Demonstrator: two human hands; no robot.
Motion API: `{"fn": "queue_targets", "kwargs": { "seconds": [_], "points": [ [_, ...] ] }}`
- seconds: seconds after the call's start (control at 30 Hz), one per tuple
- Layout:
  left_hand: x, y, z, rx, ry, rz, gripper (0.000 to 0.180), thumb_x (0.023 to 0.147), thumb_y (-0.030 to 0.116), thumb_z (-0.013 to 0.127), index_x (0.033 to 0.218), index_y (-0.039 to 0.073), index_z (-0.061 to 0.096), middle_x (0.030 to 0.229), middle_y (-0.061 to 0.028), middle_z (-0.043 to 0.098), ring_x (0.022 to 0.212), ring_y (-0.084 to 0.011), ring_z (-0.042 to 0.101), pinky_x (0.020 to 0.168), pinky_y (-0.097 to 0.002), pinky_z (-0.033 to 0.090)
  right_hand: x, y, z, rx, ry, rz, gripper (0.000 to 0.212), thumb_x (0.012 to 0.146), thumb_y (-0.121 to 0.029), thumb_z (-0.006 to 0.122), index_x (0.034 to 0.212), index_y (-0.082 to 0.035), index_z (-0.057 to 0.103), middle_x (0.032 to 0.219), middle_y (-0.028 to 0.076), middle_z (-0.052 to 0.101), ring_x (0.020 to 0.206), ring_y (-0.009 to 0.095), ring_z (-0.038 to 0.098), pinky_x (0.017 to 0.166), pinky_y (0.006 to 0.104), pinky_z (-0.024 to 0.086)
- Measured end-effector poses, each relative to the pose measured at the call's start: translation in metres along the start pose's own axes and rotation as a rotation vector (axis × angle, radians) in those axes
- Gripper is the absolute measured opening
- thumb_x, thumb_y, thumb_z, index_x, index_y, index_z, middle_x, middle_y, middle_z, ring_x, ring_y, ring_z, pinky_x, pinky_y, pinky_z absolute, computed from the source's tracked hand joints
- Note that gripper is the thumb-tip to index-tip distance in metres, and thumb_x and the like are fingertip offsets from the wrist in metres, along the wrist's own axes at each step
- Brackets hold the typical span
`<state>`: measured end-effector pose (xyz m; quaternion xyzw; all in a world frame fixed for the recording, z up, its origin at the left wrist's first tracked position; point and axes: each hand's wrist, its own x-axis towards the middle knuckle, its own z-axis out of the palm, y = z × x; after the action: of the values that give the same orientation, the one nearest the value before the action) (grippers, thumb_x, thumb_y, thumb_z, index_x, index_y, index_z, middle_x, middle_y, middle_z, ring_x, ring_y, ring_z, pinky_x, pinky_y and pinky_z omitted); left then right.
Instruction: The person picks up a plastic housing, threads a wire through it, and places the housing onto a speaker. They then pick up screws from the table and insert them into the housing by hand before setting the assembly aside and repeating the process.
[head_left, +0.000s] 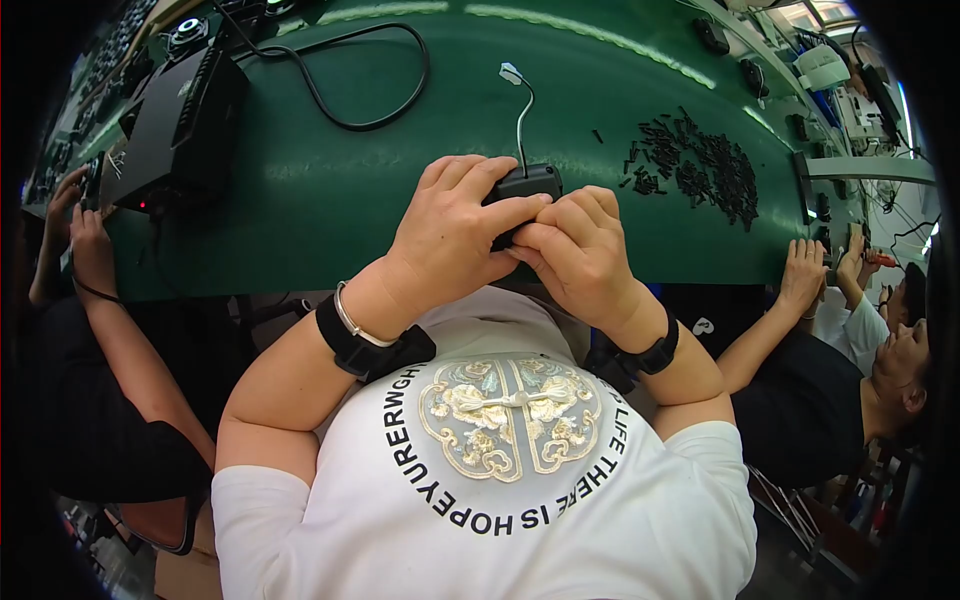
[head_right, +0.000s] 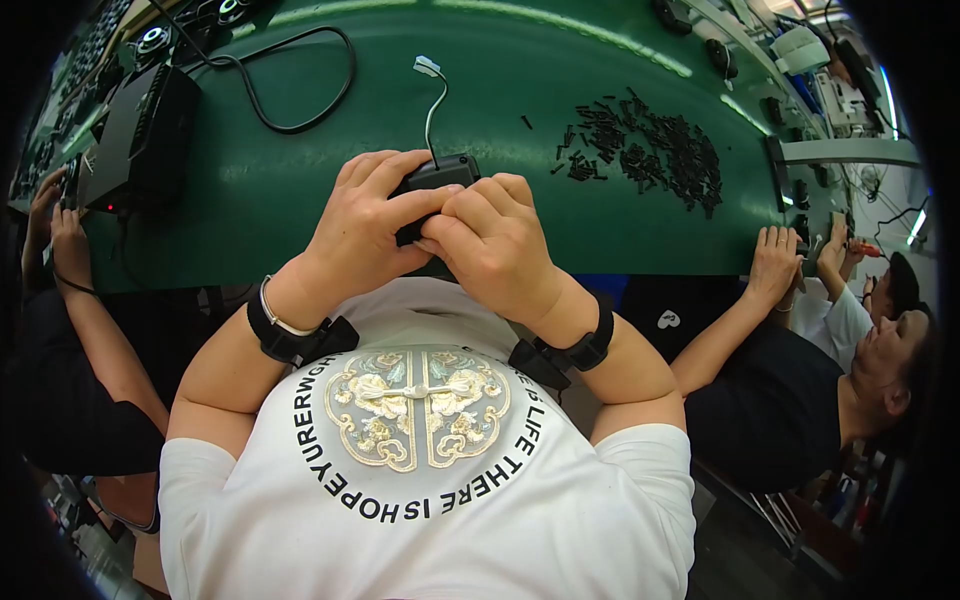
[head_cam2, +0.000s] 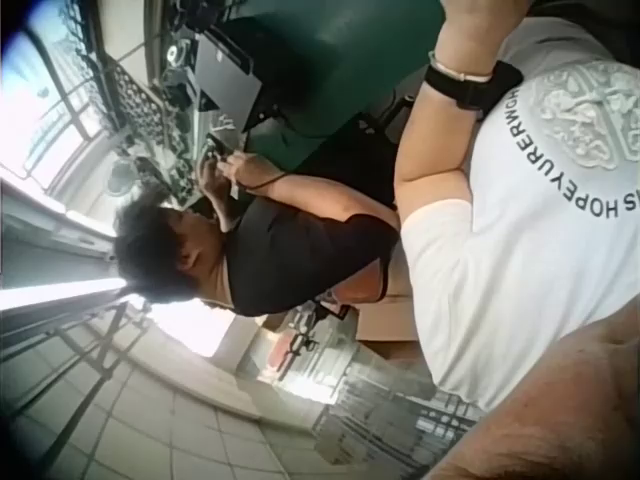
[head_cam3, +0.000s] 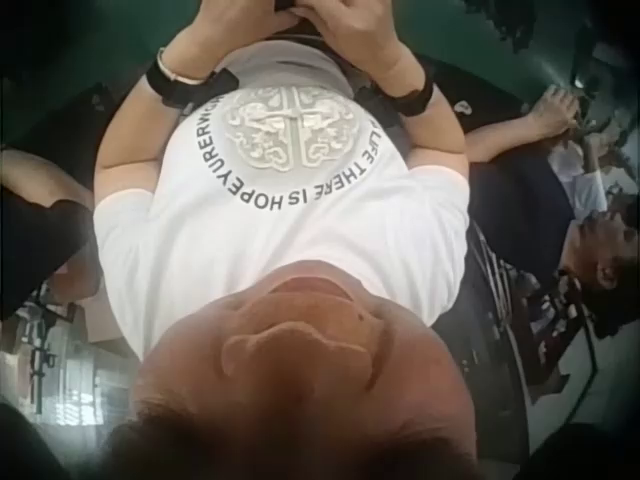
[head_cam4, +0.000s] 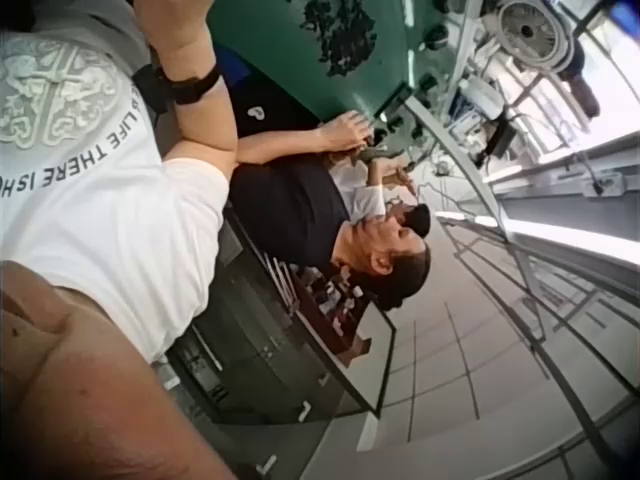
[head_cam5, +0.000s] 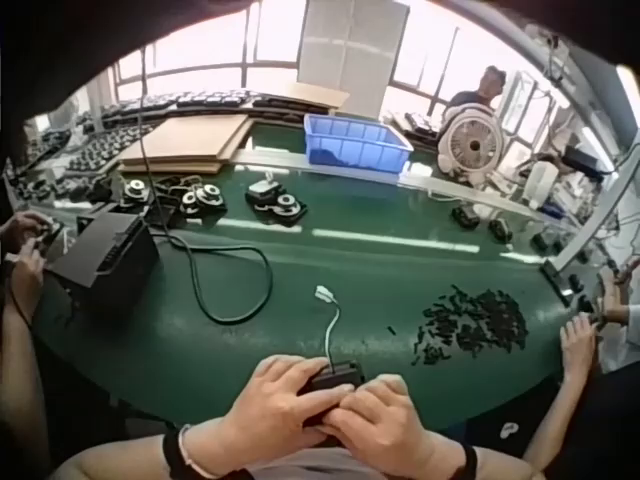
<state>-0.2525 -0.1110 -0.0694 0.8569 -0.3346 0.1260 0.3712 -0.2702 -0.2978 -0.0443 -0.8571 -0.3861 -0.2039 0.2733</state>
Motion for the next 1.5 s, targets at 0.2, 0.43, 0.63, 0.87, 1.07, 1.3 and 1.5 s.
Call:
{"fn": "queue_targets", "kwargs": {
  "seconds": [0.2, 0.43, 0.63, 0.87, 1.07, 1.3, 1.5],
  "points": [
    [0.002, 0.001, -0.002, 0.01, -0.027, -0.005, 0.053, 0.061, 0.016, 0.081, 0.112, 0.022, 0.07, 0.122, -0.0137, 0.06, 0.112, -0.0327, 0.056, 0.102, -0.047, 0.04, -0.002, 0.001, 0.004, 0.014, 0.055, 0.079, 0.018, 0.072, -0.013, 0.079, 0.084, -0.009, 0.066, 0.081, 0.004, 0.06, 0.074, 0.023, 0.056, 0.073, 0.0367, 0.042],
    [0.0, 0.004, -0.006, 0.011, -0.049, -0.02, 0.051, 0.061, 0.015, 0.081, 0.111, 0.022, 0.069, 0.122, -0.0132, 0.06, 0.112, -0.0322, 0.056, 0.102, -0.0463, 0.039, 0.016, 0.078, -0.036, -0.058, 0.077, 0.506, 0.013, 0.084, -0.015, 0.071, 0.089, -0.003, 0.066, 0.084, 0.01, 0.065, 0.076, 0.03, 0.062, 0.073, 0.0393, 0.05],
    [0.002, 0.004, -0.006, -0.001, -0.062, -0.02, 0.05, 0.062, 0.016, 0.081, 0.111, 0.023, 0.069, 0.122, -0.0124, 0.059, 0.112, -0.032, 0.056, 0.104, -0.0482, 0.037, 0.022, 0.107, -0.031, -0.356, -0.396, 0.628, 0.026, 0.089, -0.026, 0.064, 0.092, -0.001, 0.066, 0.087, 0.018, 0.068, 0.08, 0.034, 0.066, 0.071, 0.0397, 0.052],
    [0.001, 0.002, -0.006, 0.028, -0.07, -0.032, 0.051, 0.062, 0.019, 0.083, 0.111, 0.024, 0.07, 0.123, -0.0117, 0.058, 0.115, -0.0321, 0.053, 0.108, -0.0541, 0.032, 0.034, 0.078, -0.038, 0.296, -0.28, 0.728, 0.011, 0.083, -0.011, 0.068, 0.09, -0.002, 0.066, 0.078, 0.01, 0.066, 0.068, 0.029, 0.063, 0.067, 0.0374, 0.052],
    [-0.003, 0.002, -0.005, 0.072, -0.065, -0.06, 0.049, 0.062, 0.021, 0.084, 0.11, 0.026, 0.071, 0.121, -0.011, 0.057, 0.118, -0.0324, 0.051, 0.109, -0.0565, 0.029, 0.052, 0.033, -0.025, 0.62, -0.25, 0.574, 0.013, 0.077, -0.001, 0.072, 0.087, -0.005, 0.066, 0.078, 0.004, 0.062, 0.07, 0.024, 0.058, 0.068, 0.0339, 0.049],
    [-0.003, 0.006, -0.006, 0.109, -0.083, -0.052, 0.043, 0.064, 0.025, 0.083, 0.106, 0.029, 0.073, 0.118, -0.0094, 0.057, 0.119, -0.0314, 0.048, 0.111, -0.0577, 0.026, 0.047, 0.046, -0.005, 0.275, -0.186, 0.105, 0.016, 0.073, -0.003, 0.077, 0.085, -0.008, 0.067, 0.086, 0.005, 0.058, 0.085, 0.024, 0.056, 0.079, 0.0349, 0.044],
    [-0.005, 0.005, -0.006, 0.103, -0.078, -0.059, 0.042, 0.065, 0.025, 0.083, 0.105, 0.029, 0.073, 0.116, -0.0086, 0.056, 0.119, -0.0311, 0.048, 0.11, -0.0583, 0.027, 0.054, 0.043, -0.007, 0.173, -0.184, 0.038, 0.015, 0.072, -0.003, 0.076, 0.083, -0.008, 0.066, 0.085, 0.005, 0.057, 0.083, 0.024, 0.055, 0.08, 0.0357, 0.043]
  ]
}}
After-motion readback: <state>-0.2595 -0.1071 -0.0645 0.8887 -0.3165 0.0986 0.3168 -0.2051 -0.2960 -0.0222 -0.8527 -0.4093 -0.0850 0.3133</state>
